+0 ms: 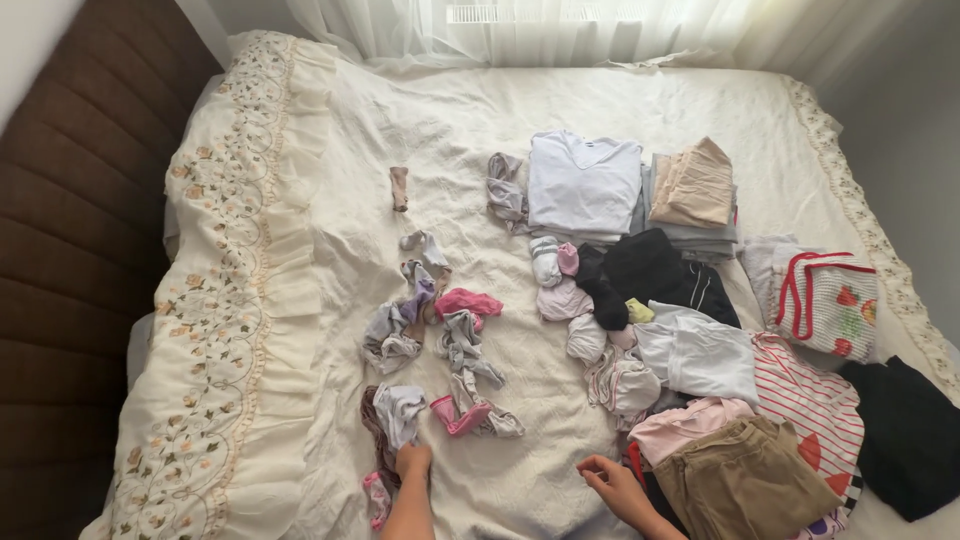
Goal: Folding various items of laundry including socks, underwear, and t-shirts on a bed.
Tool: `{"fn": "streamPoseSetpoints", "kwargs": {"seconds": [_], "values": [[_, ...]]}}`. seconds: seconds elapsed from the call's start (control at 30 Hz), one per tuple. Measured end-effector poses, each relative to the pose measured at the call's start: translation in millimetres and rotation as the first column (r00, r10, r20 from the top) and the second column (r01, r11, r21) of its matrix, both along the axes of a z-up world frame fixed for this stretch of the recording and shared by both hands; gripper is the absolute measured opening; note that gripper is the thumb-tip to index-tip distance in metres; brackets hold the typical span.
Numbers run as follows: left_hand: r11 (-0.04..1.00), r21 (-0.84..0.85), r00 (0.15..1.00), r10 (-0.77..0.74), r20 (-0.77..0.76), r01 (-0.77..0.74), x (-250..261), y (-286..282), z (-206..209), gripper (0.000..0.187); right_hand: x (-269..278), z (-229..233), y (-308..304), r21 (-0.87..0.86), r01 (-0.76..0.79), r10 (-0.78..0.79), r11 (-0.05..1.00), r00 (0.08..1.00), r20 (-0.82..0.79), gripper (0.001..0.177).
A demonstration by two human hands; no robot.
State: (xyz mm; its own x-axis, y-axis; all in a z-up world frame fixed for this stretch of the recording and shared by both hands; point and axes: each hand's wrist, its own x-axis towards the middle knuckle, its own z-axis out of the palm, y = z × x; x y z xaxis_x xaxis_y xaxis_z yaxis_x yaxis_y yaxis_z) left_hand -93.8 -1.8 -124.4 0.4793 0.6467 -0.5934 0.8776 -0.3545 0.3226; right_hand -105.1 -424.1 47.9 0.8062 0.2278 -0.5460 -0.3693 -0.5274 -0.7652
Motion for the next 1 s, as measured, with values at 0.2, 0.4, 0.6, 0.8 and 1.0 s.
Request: {"fn": "streamPoseSetpoints", "kwargs": {"seconds": [0.2, 0.4, 0.6, 0.8, 1.0], "values": [[0.927, 0.367, 0.868, -0.240, 0.434, 0.073, 27.9, -34.4, 116.6, 0.021, 19.5, -36.8, 1.2, 0.073, 0.034, -0.038, 0.997, 0.998, 0.050, 0.025], [0.916, -0.270, 0.489, 0.097, 0.867, 0.297, 62.6, -49.6, 247.0, 0.029, 77.9, 26.0, 44.8, 0.177, 0.036, -0.086, 0.984, 0.956, 0.281, 0.029], [0.448, -0.553, 0.555, 0.143, 0.820, 0.702, 81.4, -76.5, 372.0, 0.050, 118.6, 180.7, 103.2, 0.236, -0.118, -0.096, 0.965, 0.675, 0.731, 0.063], [0.733, -0.129, 0.443, -0.253, 0.860, 0.668, 88.3, -76.5, 403.8, 0.033, 138.9, 208.1, 97.9, 0.067, 0.026, -0.067, 0.997, 0.656, 0.752, 0.033], [0.873, 0.393, 0.460, -0.486, 0.743, 0.287, 82.8, -67.6, 390.3, 0.025, 139.1, 208.6, 92.3, 0.054, 0.072, -0.086, 0.996, 0.605, 0.792, 0.020]]}}
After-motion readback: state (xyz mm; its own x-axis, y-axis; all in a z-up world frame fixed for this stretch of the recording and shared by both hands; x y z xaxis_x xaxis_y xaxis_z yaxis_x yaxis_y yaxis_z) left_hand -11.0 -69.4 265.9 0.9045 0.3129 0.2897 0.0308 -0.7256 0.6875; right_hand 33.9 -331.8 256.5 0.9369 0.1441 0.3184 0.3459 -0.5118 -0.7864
